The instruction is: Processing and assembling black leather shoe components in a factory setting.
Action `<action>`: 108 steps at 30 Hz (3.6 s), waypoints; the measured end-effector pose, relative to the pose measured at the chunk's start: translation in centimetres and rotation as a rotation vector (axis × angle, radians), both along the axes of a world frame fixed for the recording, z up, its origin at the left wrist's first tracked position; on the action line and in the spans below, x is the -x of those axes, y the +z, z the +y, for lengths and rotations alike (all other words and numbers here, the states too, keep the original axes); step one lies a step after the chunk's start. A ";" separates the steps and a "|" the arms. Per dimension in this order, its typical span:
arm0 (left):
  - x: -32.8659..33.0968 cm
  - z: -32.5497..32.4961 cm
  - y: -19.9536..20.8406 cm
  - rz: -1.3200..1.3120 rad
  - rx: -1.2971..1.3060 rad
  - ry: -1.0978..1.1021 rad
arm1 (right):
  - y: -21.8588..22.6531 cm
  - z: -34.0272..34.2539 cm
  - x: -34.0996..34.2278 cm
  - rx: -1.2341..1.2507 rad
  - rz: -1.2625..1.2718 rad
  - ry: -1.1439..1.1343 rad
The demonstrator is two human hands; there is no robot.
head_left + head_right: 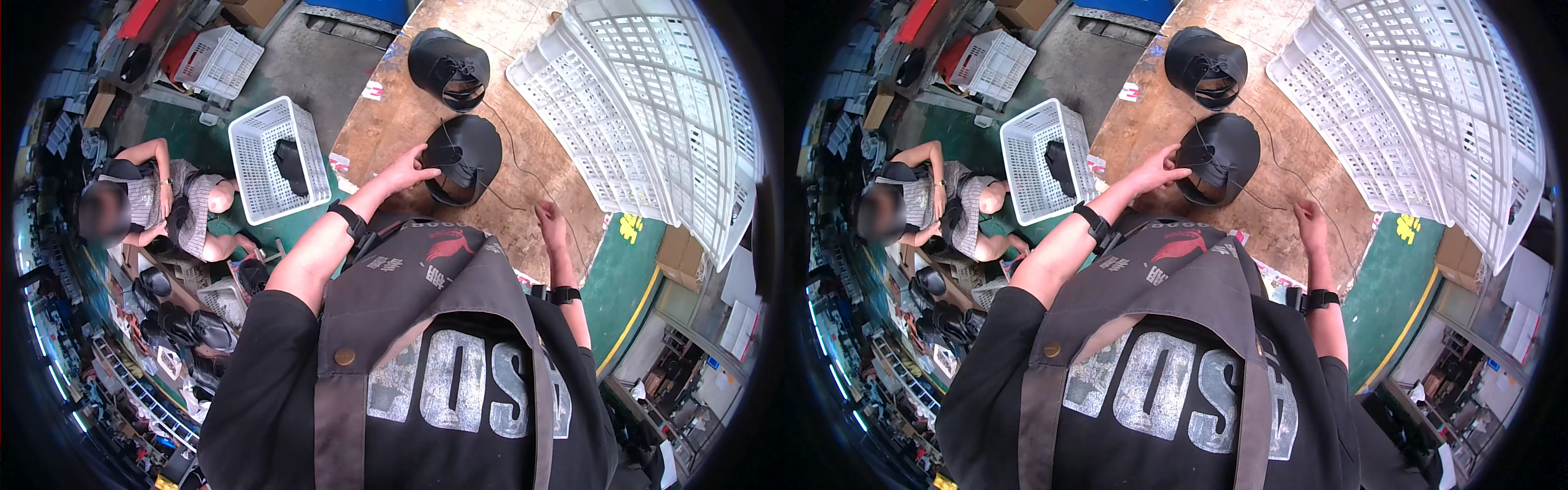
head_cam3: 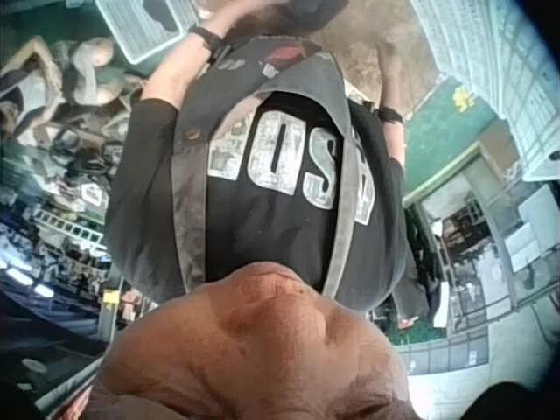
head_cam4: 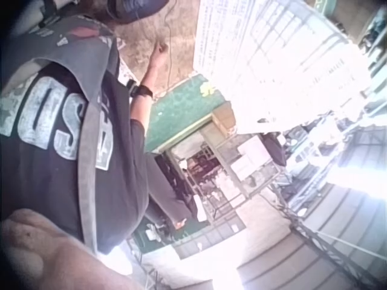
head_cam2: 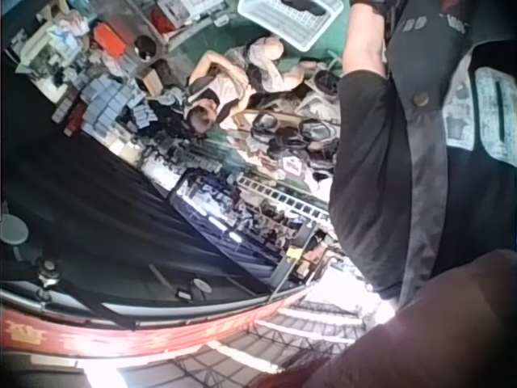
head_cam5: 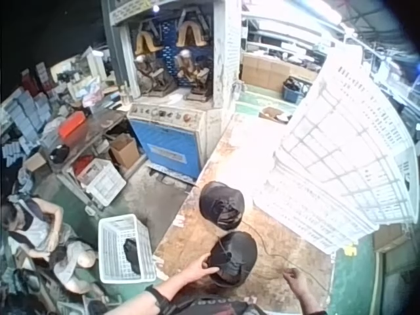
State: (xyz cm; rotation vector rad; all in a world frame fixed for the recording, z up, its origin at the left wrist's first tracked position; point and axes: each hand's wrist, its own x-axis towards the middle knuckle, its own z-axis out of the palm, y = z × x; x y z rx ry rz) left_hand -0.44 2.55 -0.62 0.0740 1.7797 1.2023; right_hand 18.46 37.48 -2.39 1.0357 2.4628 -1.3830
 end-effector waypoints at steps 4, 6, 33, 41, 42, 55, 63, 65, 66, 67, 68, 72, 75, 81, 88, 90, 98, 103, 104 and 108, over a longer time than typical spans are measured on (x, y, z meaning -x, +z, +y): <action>-0.6 0.3 -3.1 0.642 -0.006 0.043 | 4.7 -7.4 6.1 0.082 0.180 0.190; 0.1 1.4 -2.4 0.705 -0.106 0.207 | 6.6 -11.2 8.1 -0.085 0.093 0.341; 9.6 -9.5 3.0 0.145 -0.725 1.285 | 4.1 -10.7 7.4 -0.209 0.094 0.493; 8.2 -10.0 3.8 0.215 -0.720 1.160 | 4.8 -11.4 7.6 -0.130 0.055 0.428; 8.2 -10.1 3.7 0.251 -0.698 1.118 | 4.9 -11.5 7.8 -0.120 0.051 0.401; 7.4 -3.1 4.0 0.366 -0.336 0.639 | 4.0 -11.3 8.1 -0.096 0.213 0.330; 0.5 7.0 1.4 0.680 -0.143 -0.063 | 2.9 -11.4 8.2 0.052 0.105 0.320; -0.5 7.4 2.5 0.692 0.002 -0.228 | 1.3 -10.7 8.2 0.181 0.061 0.248; -0.7 7.3 2.4 0.691 0.003 -0.228 | 1.1 -10.7 8.2 0.375 0.090 0.119; -0.8 7.2 2.3 0.738 0.022 -0.293 | 1.0 -10.8 8.2 0.568 0.119 -0.013; -0.8 7.2 2.3 0.785 0.041 -0.359 | 0.9 -10.7 8.1 0.570 0.118 -0.014; -1.3 6.7 0.9 0.878 0.091 -0.374 | 2.0 -11.0 8.4 0.670 0.059 -0.075; -1.7 6.7 0.9 0.892 0.083 -0.322 | 2.4 -11.1 8.3 0.715 0.044 -0.087; -2.4 7.1 1.6 0.860 0.021 -0.250 | 2.4 -10.7 7.7 0.798 0.038 -0.115; -1.7 7.6 1.6 0.947 0.026 -0.229 | 2.8 -10.9 9.0 0.838 0.038 -0.124; -1.5 7.0 1.7 1.066 -0.006 -0.155 | 2.8 -11.2 9.6 0.867 0.040 -0.106; -3.4 9.2 -0.3 1.276 0.048 -0.141 | 2.0 -10.3 8.8 1.025 0.000 -0.063; -4.0 8.3 -0.4 1.309 0.105 -0.310 | 1.0 -10.2 8.6 0.568 0.065 0.465; -4.0 8.0 -0.7 1.284 0.133 -0.266 | 1.5 -10.9 9.0 0.871 -0.039 0.130; -3.6 7.6 -1.2 1.173 0.163 -0.114 | -0.3 -10.8 9.5 1.068 -0.049 -0.072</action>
